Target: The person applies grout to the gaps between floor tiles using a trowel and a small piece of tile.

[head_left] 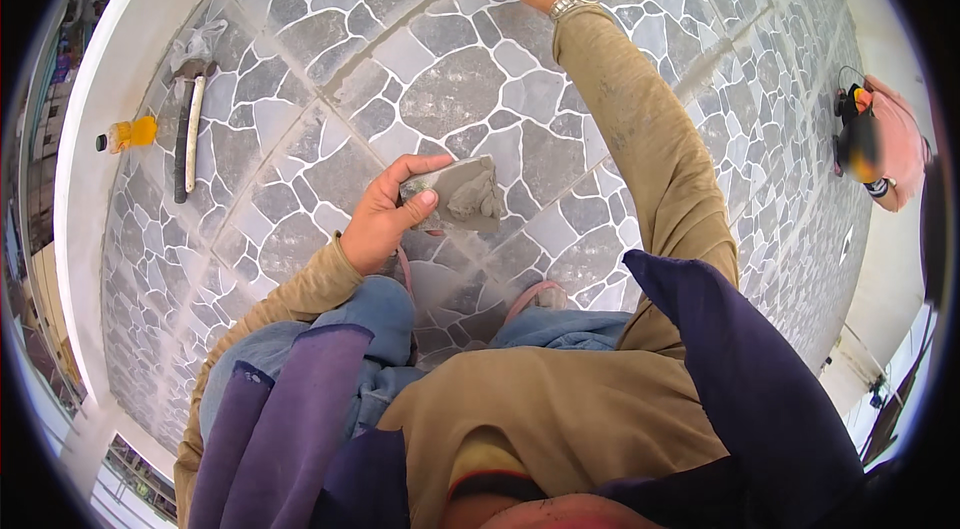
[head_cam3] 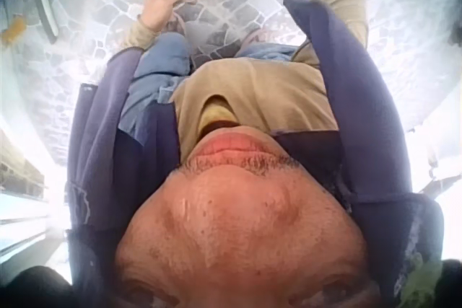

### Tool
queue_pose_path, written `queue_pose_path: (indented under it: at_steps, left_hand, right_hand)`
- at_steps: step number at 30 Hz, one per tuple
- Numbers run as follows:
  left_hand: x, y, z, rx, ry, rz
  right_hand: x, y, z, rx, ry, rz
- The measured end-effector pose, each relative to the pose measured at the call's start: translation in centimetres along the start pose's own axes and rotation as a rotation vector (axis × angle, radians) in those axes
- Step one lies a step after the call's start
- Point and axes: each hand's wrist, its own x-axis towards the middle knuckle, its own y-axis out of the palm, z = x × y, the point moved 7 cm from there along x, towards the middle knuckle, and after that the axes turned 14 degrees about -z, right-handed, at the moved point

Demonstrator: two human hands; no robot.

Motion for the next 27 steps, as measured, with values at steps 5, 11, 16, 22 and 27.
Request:
queue_pose_path:
  at_steps: [5, 11, 16, 22, 27]
  left_hand:
    - [0.1, -0.3, 0.0, 0.021, -0.053, -0.072]
    - [-0.4, -0.4, 0.0, -0.013, -0.039, -0.051]
    - [-0.5, -0.3, 0.3, -0.036, -0.060, -0.061]
    - [0.0, -0.5, -0.8, -0.032, -0.056, -0.075]
    - [-0.9, -1.0, 0.6, -0.043, -0.084, -0.059]
  right_hand:
    - [0.0, 3.2, -2.4, -0.127, 0.014, 0.066]
    - [-2.2, 3.2, 6.0, 0.072, -0.154, 0.004]
    - [-0.1, 2.3, -0.7, -0.108, -0.008, -0.101]
    - [-4.6, 3.0, 10.8, 0.067, -0.170, -0.106]
    - [-3.0, -0.5, 10.7, 0.137, -0.169, 0.018]
